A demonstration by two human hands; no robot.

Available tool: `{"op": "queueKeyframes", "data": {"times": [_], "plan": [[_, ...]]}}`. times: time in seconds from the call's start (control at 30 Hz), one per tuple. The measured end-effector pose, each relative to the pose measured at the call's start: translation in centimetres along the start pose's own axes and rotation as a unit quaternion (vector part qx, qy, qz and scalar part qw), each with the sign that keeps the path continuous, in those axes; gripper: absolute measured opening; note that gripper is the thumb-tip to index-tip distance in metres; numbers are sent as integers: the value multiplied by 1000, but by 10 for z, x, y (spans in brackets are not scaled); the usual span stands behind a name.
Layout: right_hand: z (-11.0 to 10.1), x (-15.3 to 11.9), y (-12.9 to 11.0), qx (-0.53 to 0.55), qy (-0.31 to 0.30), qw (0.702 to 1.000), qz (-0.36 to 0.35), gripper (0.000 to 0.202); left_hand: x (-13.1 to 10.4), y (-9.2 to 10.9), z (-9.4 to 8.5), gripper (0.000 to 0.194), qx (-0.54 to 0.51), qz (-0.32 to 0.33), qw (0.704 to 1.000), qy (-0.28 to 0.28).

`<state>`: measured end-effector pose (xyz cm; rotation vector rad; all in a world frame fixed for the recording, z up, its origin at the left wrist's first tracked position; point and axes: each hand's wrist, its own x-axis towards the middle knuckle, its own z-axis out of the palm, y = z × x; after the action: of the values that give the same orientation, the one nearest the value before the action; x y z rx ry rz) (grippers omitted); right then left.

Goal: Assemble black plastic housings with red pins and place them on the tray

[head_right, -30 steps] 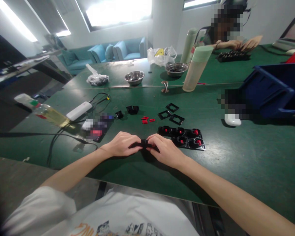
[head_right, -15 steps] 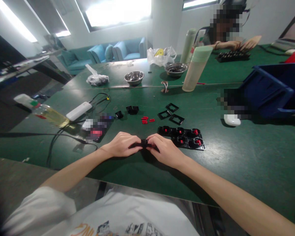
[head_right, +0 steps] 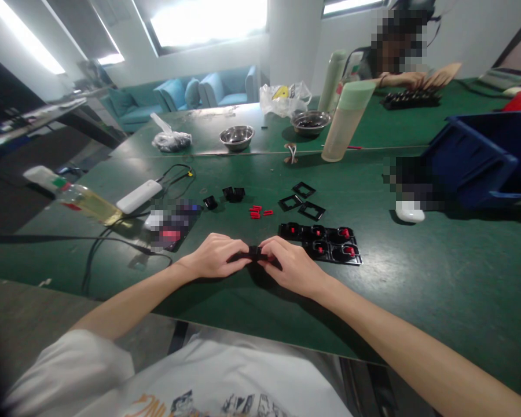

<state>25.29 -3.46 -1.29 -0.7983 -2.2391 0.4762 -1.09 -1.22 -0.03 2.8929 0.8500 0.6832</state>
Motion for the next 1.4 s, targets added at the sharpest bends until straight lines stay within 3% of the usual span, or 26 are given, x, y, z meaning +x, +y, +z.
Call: {"op": "queueKeyframes", "data": {"times": [0.27,0.57,0.73,0.87,1.4], "plan": [[-2,1,-2,-13,6,1000,-19,10,1,1,0,25,-25,-4,1000,0],[-4,-1,-2,-61,13,996,-56,11,3,5,-6,40,-72,-46,996,-7],[-6,1,-4,-64,29,994,-81,9,6,7,-12,39,-105,-104,987,-60],[-6,1,-4,-75,44,992,-90,11,7,7,-13,38,-135,-113,981,-83],[-7,0,-6,-77,47,993,-80,10,4,7,-10,35,-161,-110,980,-26]]}}
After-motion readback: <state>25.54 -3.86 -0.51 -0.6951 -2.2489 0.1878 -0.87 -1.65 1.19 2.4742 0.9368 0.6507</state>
